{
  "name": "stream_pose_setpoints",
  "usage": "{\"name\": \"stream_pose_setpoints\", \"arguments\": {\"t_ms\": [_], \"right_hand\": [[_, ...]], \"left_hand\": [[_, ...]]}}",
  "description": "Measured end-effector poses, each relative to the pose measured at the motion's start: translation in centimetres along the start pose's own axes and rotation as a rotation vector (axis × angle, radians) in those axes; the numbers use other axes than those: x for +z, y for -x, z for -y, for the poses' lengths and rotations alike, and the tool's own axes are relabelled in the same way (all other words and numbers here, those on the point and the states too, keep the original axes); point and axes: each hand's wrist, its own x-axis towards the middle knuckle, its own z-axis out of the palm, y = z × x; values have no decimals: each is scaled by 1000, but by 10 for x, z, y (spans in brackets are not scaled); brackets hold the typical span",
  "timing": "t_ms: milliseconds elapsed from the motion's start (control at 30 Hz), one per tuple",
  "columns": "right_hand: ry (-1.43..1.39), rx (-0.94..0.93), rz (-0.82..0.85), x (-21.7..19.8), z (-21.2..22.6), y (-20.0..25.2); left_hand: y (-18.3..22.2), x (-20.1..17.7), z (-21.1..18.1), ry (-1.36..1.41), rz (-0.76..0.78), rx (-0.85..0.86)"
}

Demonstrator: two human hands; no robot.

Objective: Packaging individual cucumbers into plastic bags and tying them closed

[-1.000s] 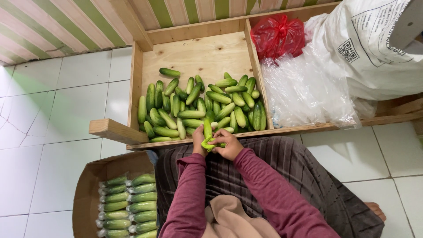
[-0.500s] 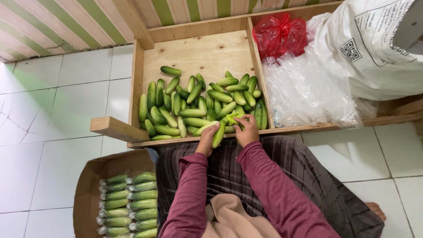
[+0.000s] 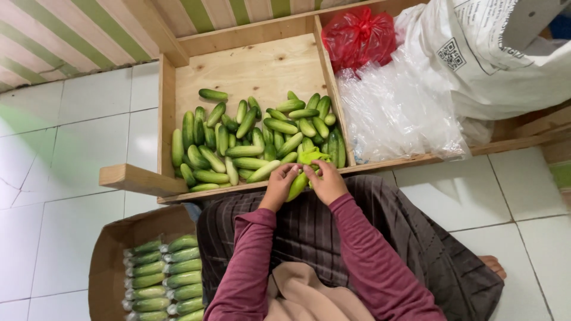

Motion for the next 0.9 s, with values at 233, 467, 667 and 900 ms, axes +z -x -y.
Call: {"name": "stream_pose_setpoints", "arguments": {"t_ms": [233, 467, 667, 900], "right_hand": [[-234, 89, -123, -57, 0, 47], [-538, 108, -419, -84, -64, 63], [-682, 177, -573, -66, -92, 38], [-662, 166, -660, -80, -82, 27]], "left_hand": [[-16, 74, -37, -189, 208, 92], [-81, 172, -49, -439, 354, -27], [-166, 253, -8, -775, 271, 44], [-195, 306, -12, -393, 84, -267]]}}
